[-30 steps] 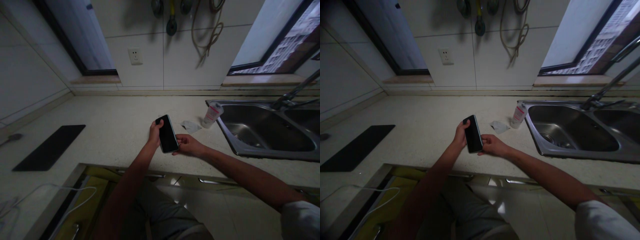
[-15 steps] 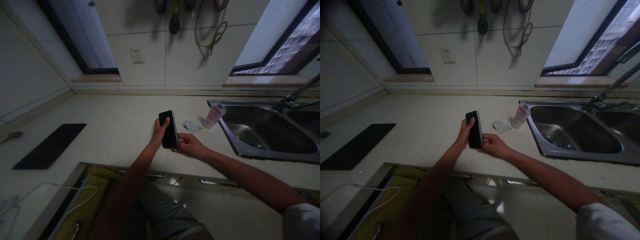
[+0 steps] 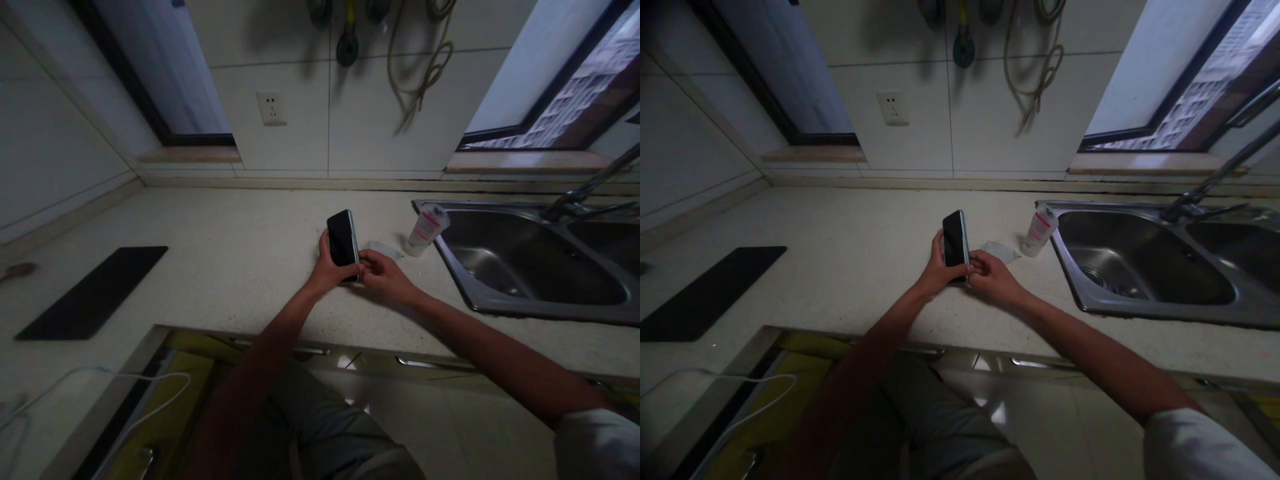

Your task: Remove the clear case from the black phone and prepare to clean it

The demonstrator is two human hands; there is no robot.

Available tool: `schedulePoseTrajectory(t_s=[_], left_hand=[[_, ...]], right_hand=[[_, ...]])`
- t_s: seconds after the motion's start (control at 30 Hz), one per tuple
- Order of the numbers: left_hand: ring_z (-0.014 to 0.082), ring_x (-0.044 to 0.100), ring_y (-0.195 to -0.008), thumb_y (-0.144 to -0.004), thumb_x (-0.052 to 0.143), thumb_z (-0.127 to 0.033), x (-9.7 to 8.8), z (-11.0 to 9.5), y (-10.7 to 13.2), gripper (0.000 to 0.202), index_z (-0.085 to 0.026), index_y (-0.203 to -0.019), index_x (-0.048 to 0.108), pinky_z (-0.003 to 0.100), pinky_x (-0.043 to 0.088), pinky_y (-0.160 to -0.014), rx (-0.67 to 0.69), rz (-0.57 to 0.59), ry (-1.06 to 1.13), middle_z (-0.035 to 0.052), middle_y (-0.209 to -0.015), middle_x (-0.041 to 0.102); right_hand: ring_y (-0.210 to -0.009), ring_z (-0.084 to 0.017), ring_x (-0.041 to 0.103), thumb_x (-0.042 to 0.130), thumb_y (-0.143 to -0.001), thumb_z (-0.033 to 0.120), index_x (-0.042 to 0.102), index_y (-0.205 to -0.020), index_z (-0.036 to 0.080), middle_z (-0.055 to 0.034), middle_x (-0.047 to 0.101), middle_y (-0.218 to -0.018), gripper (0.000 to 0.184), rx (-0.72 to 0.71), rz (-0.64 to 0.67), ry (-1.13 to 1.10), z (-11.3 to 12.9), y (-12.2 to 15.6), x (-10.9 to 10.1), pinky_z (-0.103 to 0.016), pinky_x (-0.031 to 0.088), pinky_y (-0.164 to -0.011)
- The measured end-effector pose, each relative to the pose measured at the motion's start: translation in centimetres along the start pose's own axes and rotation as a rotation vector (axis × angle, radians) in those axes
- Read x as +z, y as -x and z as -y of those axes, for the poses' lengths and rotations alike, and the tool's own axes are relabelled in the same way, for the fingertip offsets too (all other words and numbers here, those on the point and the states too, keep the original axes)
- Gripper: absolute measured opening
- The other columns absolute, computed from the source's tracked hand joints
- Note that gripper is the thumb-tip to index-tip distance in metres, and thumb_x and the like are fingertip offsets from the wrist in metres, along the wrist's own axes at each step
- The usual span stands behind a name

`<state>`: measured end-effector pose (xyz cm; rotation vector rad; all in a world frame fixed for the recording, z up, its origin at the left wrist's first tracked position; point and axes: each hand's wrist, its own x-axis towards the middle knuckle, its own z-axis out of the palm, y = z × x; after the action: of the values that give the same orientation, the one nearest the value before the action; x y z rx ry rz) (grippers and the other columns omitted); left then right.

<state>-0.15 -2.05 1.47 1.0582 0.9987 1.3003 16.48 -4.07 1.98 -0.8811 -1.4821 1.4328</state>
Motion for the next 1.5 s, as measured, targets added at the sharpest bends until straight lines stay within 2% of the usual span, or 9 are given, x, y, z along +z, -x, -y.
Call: schedulePoseTrajectory(t_s=[0.1, 0.3, 0.57, 0.67, 0.73, 0.87, 1.0, 1.2, 1.5], left_hand=[[0.0317, 0.059, -0.123, -0.05, 0.095, -0.023, -0.2, 0.3, 0.0, 0.131, -0.03, -0.158, 0.022, 0.051, 0.047, -0.105, -0.011, 0.137, -0.025, 0.0144, -0.135, 0.058], [0.0304, 0.059, -0.119, -0.054, 0.09, -0.022, -0.4, 0.4, 0.1, 0.141, -0.033, -0.162, 0.0, 0.054, 0.045, -0.106, 0.013, 0.235, -0.057, 0.0134, -0.139, 0.054], [0.0301, 0.059, -0.119, -0.056, 0.074, -0.012, 0.4, -1.1, 0.8, 0.14, -0.03, -0.16, -0.019, 0.049, 0.049, -0.101, -0.004, 0.281, -0.066, 0.0187, -0.154, 0.04], [0.0299, 0.055, -0.123, -0.053, 0.073, -0.009, 0.7, -1.5, 1.1, 0.139, -0.033, -0.161, -0.013, 0.045, 0.049, -0.101, 0.017, 0.233, -0.054, 0.0168, -0.16, 0.032], [0.0288, 0.056, -0.121, -0.051, 0.072, -0.009, 0.8, -1.6, 1.1, 0.134, -0.034, -0.161, -0.002, 0.043, 0.05, -0.099, -0.018, 0.186, -0.021, 0.0141, -0.155, 0.039], [0.023, 0.061, -0.101, -0.048, 0.064, -0.01, 0.7, -1.6, 0.8, 0.106, -0.034, -0.146, 0.032, 0.04, 0.055, -0.086, -0.197, 0.065, 0.183, 0.0052, -0.122, 0.06], [0.0199, 0.062, -0.086, -0.047, 0.059, -0.012, 0.4, -1.9, 0.5, 0.067, -0.025, -0.113, 0.053, 0.04, 0.057, -0.079, -0.324, 0.037, 0.365, 0.0014, -0.096, 0.064], [0.0234, 0.063, -0.087, -0.044, 0.054, -0.012, 0.4, -2.1, 0.2, 0.032, -0.019, -0.075, 0.054, 0.041, 0.056, -0.082, -0.451, 0.117, 0.422, 0.0022, -0.072, 0.06], [0.02, 0.063, -0.079, -0.046, 0.062, -0.003, -0.4, -1.6, 0.0, 0.036, -0.015, -0.08, 0.06, 0.04, 0.054, -0.079, -0.405, 0.303, 0.398, 0.0017, -0.075, 0.065]], right_hand=[[-0.07, -0.015, 0.063, 0.076, -0.075, 0.036, 0.056, -0.105, 0.022, -0.0011, 0.07, -0.085, 0.04, 0.025, 0.025, 0.006, -0.3, 0.0, 0.1, -0.027, 0.051, -0.062], [-0.062, -0.013, 0.061, 0.067, -0.074, 0.03, 0.05, -0.106, 0.022, 0.0021, 0.069, -0.08, 0.038, -0.015, 0.001, 0.135, -0.9, 0.2, 0.5, -0.024, 0.046, -0.057], [-0.069, -0.02, 0.064, 0.056, -0.079, 0.028, 0.055, -0.115, 0.019, -0.005, 0.071, -0.083, 0.037, -0.211, -0.073, 0.766, -0.1, 0.8, 0.9, -0.031, 0.047, -0.063], [-0.065, -0.022, 0.066, 0.052, -0.08, 0.027, 0.056, -0.12, 0.018, -0.006, 0.072, -0.08, 0.041, -0.24, -0.072, 0.933, 0.1, 1.0, 1.0, -0.033, 0.048, -0.062], [-0.067, -0.024, 0.068, 0.052, -0.081, 0.027, 0.056, -0.125, 0.017, -0.0079, 0.075, -0.084, 0.045, -0.26, -0.084, 0.988, 0.1, 1.1, 1.1, -0.034, 0.05, -0.063], [-0.088, -0.026, 0.075, 0.053, -0.087, 0.029, 0.054, -0.133, 0.019, -0.0121, 0.077, -0.108, 0.047, -0.328, -0.105, 0.919, 0.3, 1.0, 1.4, -0.037, 0.058, -0.076], [-0.093, -0.025, 0.076, 0.054, -0.091, 0.028, 0.057, -0.133, 0.02, -0.0115, 0.077, -0.112, 0.043, -0.276, -0.085, 0.889, 0.6, 1.0, 1.6, -0.037, 0.06, -0.079], [-0.079, -0.025, 0.074, 0.056, -0.09, 0.025, 0.065, -0.122, 0.02, -0.0106, 0.077, -0.1, 0.033, -0.195, -0.086, 1.117, 1.0, 0.8, 2.1, -0.032, 0.053, -0.068], [-0.091, -0.023, 0.071, 0.058, -0.087, 0.013, 0.058, -0.129, 0.017, -0.0126, 0.074, -0.115, 0.043, -0.238, 0.054, 1.069, 1.9, 0.5, 1.0, -0.031, 0.051, -0.077]])
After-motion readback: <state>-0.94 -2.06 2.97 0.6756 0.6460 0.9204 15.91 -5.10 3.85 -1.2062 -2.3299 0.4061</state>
